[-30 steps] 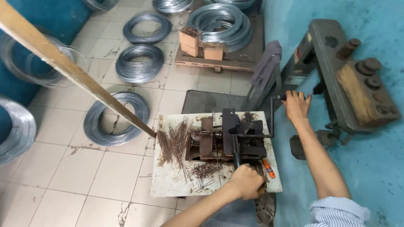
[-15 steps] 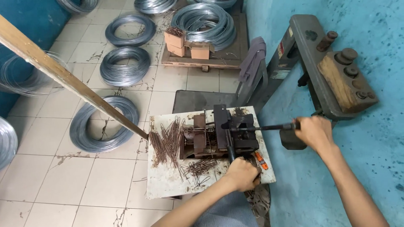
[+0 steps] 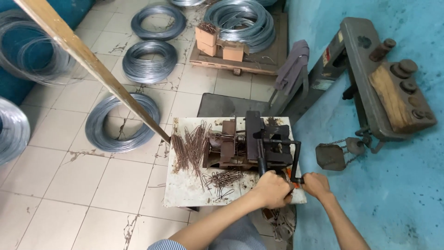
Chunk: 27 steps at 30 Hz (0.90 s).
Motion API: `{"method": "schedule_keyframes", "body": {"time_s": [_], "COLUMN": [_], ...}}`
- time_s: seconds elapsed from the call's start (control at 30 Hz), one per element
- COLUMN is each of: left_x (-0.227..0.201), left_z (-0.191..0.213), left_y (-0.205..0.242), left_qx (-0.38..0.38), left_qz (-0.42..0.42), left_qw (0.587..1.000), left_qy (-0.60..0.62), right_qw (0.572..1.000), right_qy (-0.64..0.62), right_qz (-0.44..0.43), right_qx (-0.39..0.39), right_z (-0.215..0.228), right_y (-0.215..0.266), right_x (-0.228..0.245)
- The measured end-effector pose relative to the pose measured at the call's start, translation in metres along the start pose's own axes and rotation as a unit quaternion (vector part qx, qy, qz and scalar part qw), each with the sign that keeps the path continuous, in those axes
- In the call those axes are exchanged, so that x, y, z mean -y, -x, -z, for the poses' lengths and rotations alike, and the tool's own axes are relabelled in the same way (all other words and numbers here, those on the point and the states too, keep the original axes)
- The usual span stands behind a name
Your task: Cutting bundles of thin metal wires into shorter pieces using a manual lever-operated cutting machine
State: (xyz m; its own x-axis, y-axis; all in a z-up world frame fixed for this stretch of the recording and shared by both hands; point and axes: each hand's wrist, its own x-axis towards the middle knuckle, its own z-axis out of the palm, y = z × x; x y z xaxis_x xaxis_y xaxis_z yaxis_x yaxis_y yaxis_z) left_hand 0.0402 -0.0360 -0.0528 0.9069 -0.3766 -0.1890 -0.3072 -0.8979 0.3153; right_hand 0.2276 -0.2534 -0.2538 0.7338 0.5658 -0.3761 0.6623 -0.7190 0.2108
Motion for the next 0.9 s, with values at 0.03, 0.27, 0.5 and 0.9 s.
{"method": "schedule_keyframes", "body": {"time_s": [0.03,0.27,0.5,0.9], "left_x": [0.0,0.004,0.0,0.001], "left_z": [0.003,0.011,-0.005,0.007], "left_y": [0.002,0.0,0.005,0.008], "left_qx": [0.0,-0.025,-0.047,-0.052], "left_qz": [0.005,-0.012,0.009,0.013], "left_qw": [1.0,0.999,0.999,0.997], "left_qy": [0.001,0.02,-0.005,0.048], "right_qw": [1.0,0.999,0.997,0.984], "right_qy": [0.001,-0.035,-0.02,-0.079], "right_qz": [0.005,-0.003,-0.055,-0.125], "right_qx": [0.0,0.039,0.056,0.101], "right_z": [0.003,0.009,-0.026,0.051], "right_y": [-0.01,-0.072,-0.131,-0.16], "right_x": [0.004,0.006,-0.006,0.007]}}
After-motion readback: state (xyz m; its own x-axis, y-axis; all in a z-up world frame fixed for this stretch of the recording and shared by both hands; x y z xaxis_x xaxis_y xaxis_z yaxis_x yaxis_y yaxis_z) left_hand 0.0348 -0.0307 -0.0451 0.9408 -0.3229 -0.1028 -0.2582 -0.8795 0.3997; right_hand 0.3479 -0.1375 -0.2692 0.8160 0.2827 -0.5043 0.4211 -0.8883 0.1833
